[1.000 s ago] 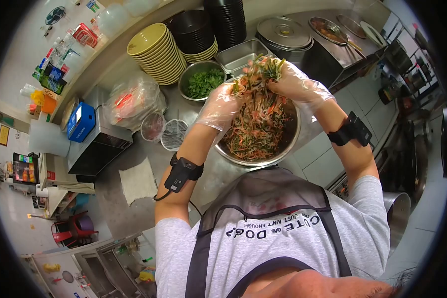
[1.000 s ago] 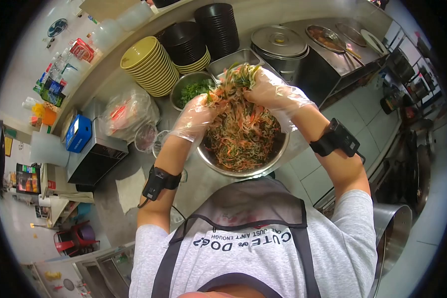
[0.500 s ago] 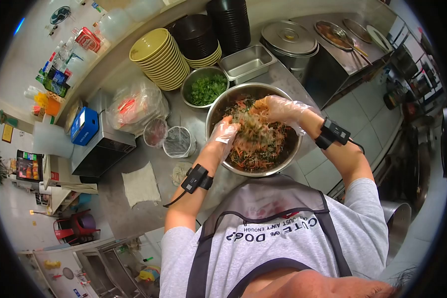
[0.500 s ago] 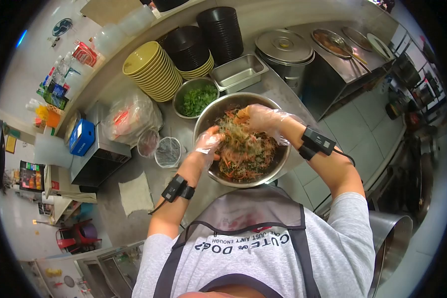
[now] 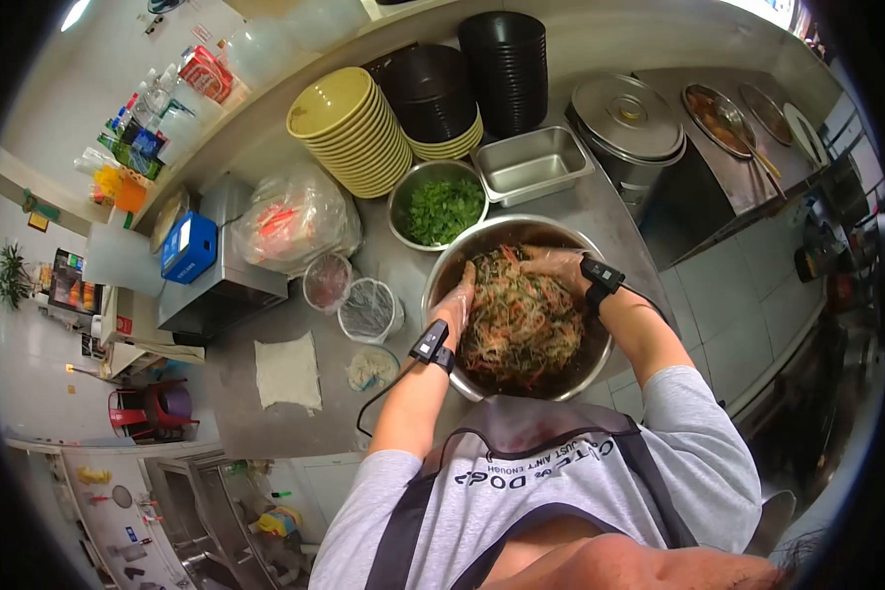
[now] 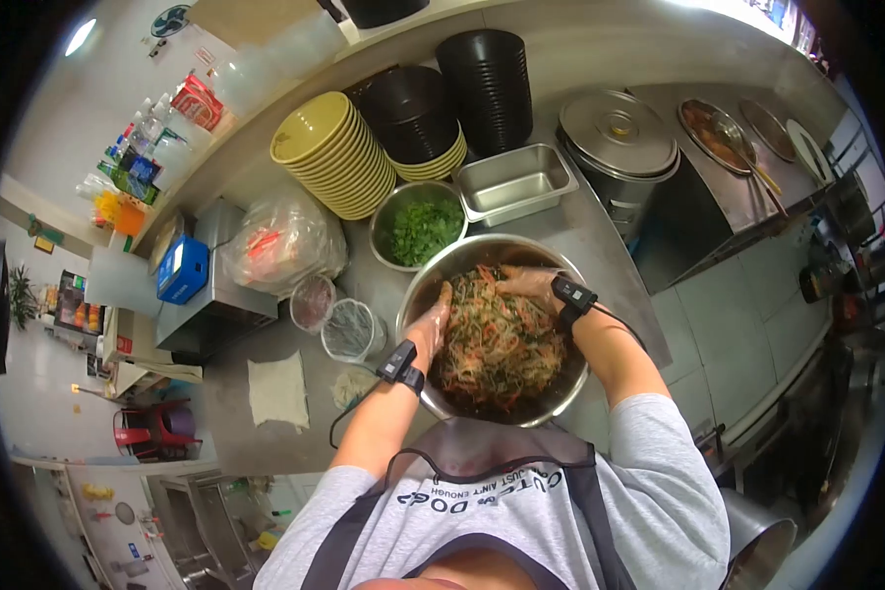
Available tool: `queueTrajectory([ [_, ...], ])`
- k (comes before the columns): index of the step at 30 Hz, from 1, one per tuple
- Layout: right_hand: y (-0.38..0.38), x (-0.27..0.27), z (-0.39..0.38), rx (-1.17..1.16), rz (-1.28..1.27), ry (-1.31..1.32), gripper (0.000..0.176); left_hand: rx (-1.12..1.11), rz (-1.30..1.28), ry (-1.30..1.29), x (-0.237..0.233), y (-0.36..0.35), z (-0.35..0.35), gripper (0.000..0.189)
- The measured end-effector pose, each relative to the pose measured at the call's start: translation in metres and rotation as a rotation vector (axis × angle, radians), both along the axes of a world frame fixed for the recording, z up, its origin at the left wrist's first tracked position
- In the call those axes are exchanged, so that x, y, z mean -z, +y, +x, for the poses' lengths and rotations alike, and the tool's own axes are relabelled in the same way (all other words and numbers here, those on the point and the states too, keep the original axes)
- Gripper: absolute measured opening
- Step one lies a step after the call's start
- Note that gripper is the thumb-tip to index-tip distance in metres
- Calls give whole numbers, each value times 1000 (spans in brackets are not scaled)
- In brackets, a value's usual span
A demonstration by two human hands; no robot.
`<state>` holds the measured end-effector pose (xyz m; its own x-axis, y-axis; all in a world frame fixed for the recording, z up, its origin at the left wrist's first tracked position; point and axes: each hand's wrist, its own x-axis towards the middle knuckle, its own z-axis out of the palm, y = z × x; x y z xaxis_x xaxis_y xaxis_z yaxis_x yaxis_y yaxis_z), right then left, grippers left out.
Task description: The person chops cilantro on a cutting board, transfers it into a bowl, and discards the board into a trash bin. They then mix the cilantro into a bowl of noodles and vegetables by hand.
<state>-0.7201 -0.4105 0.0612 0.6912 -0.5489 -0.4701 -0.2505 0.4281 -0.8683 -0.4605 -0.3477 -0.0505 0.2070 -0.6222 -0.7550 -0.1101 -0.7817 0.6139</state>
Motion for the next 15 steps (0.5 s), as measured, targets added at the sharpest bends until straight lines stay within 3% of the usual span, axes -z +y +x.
queueTrajectory([
  [1, -3, 17, 12, 19, 51, 41, 67, 2, -10, -8, -4, -4, 0, 47],
  [2, -19, 90, 10, 15, -63, 148, 65, -21, -59, 109, -13, -5, -2, 46],
  [4, -4, 33, 15, -85, 185, 83, 65, -78, -144, 351, -37, 7, -9, 44],
  [6, -9, 23, 16, -198, 67, 129, 58, -139, -211, 589, -64, 25, -15, 42],
  [7, 1, -5, 17, -170, 128, 147, 54, -88, 86, 667, -85, 14, -17, 48],
  [8, 10, -32, 14, -138, 181, 167, 50, -81, 96, 664, -111, 19, -22, 48],
  [9, 21, -50, 10, -92, 231, -76, 48, -51, 1, 638, -141, 25, -28, 47],
  [10, 26, -60, 6, -84, 233, -72, 48, -23, -95, 618, -160, 31, -31, 46],
  [12, 32, -70, 1, -48, 159, -290, 56, 0, -165, 705, -175, 38, -29, 48],
  [13, 25, -62, 3, -131, 100, -191, 68, 41, -235, 683, -184, 41, -29, 48],
  [15, 37, -78, -1, -38, -54, -189, 67, 98, -342, 651, -189, 46, -30, 48],
])
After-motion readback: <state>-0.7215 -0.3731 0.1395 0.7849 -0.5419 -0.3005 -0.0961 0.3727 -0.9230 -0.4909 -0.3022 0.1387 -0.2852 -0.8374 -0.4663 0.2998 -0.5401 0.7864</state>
